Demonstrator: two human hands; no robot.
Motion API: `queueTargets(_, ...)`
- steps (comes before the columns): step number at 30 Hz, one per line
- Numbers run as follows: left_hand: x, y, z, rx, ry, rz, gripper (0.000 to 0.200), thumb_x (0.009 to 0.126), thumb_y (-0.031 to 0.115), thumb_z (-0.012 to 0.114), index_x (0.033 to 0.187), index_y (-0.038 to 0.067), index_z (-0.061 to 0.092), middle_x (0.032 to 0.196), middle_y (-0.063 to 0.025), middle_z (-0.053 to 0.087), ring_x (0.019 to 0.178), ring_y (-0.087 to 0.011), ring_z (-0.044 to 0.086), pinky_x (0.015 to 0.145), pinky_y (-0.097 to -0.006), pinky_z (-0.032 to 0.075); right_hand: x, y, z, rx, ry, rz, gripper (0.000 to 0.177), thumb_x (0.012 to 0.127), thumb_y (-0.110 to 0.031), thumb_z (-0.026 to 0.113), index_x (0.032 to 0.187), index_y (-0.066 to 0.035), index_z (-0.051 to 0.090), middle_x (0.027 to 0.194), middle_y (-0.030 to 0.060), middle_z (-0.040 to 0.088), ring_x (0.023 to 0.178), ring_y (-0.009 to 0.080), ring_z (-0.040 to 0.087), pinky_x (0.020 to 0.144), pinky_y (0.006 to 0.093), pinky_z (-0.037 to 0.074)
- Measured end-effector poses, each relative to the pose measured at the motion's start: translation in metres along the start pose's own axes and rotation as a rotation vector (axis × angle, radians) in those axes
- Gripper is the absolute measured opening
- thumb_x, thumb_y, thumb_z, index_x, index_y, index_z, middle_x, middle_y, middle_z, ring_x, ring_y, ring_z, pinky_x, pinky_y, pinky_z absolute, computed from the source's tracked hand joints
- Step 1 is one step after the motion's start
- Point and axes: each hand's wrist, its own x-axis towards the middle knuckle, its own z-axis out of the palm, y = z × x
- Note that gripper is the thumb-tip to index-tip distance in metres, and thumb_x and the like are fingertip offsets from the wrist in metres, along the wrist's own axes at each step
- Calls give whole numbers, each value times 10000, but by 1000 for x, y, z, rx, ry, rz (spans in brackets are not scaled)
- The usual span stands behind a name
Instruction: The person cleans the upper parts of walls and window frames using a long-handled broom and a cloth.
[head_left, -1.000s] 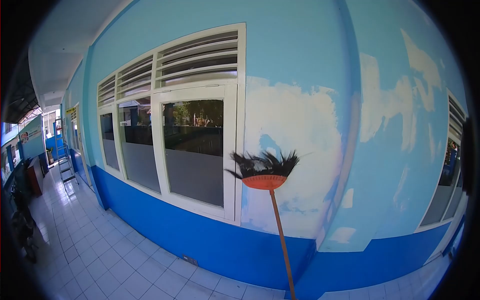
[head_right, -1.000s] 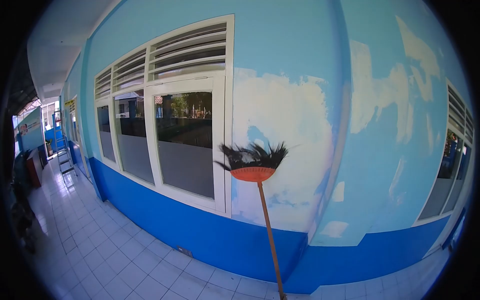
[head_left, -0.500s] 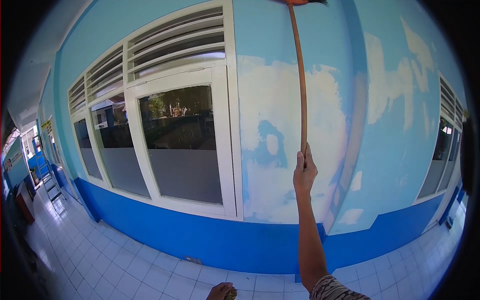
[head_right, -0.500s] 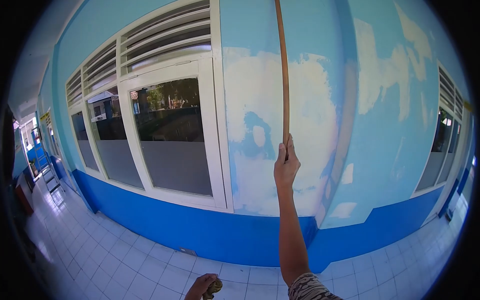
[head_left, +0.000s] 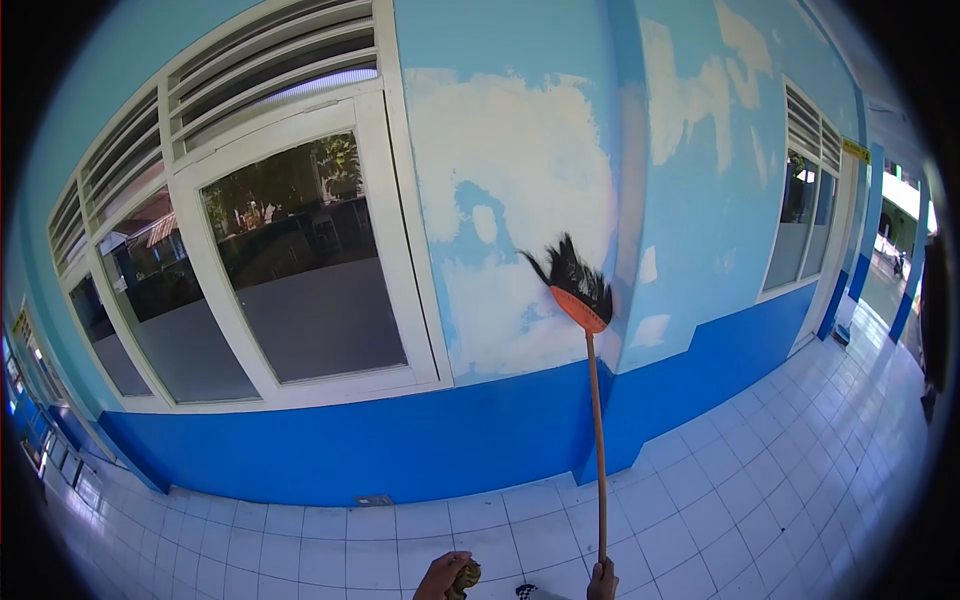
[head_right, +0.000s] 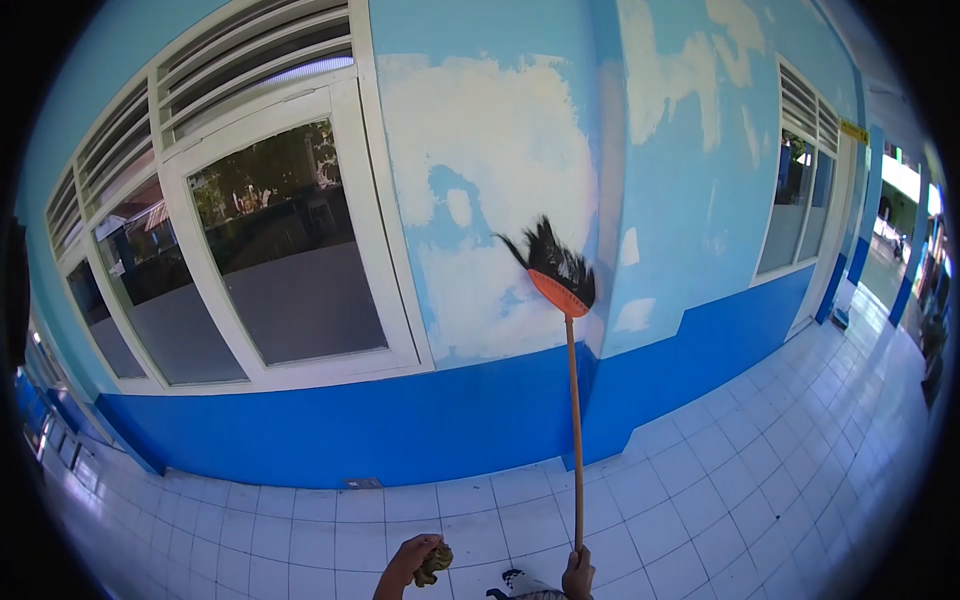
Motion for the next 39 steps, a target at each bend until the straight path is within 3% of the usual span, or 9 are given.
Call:
queueTargets(6,-56,-12,-19,23,-58,90,429,973,368,630,1240,33,635,1045,-68,665,922,-138,618,805,-289,523,16,-87,30,90,122,-53,370,1036,-187,475,1315,52,519,584,38,471,489,83,445,432,289,363)
queueTargets(15,-112,-41,-54,-18,-33,52,412,974,368,629,1216,35,643,1010,-49,658,895,-114,608,796,-259,516,204,-401,-9,143,256,-643,469,1057,-184,464,1488,-15,392,856,160,668,494,99,396,410,299,329)
queueTargets(25,-137,-112,-114,-213,175,1,348,973,323,625,1191,51,642,1012,-58,661,886,-152,646,724,-310,573,-78,-103,31,-525,-524,-357,498,933,-120,612,1417,-81,503,848,258,693,586,387,665,505,454,515)
queueTargets(29,-158,-105,-116,-262,147,-10,355,974,315,622,1192,35,630,1000,-75,662,872,-158,652,707,-304,572,-117,21,66,-261,-348,-775,396,955,-179,538,1336,-77,571,965,234,695,658,448,620,565,517,486)
queueTargets(31,-138,-121,-126,-239,145,35,413,987,370,597,1225,33,622,1018,-83,654,904,-155,632,733,-293,547,-116,1,56,-160,-432,-702,422,940,-147,532,1356,-80,553,936,221,696,608,437,586,547,513,472)
queueTargets(33,-141,-118,-97,-376,181,341,511,1041,405,431,617,123,464,459,-2,339,291,-99,222,273,-279,230,-109,-66,25,-93,-524,-614,453,924,-115,526,1376,-83,535,907,207,697,558,425,551,530,509,458)
queueTargets(36,-134,-107,-88,-407,164,317,551,1039,433,429,578,130,422,446,-7,327,283,-102,206,269,-278,224,-72,-203,28,-41,-407,-626,421,935,-119,588,1346,-37,563,832,198,696,512,306,598,471,394,469)
queueTargets(37,-131,-100,-95,-408,166,324,551,1039,433,429,578,130,422,446,-7,327,283,-102,206,269,-278,224,-53,-226,42,46,-344,-599,398,938,-137,626,1324,-46,595,836,235,698,566,316,666,508,386,494)
queueTargets(39,-117,-87,-113,-120,40,-10,461,992,415,579,1263,42,608,1052,-88,643,918,-156,622,768,-289,536,-20,-302,48,78,-153,-625,363,976,-108,574,1330,-35,597,814,175,699,621,211,669,513,327,467)
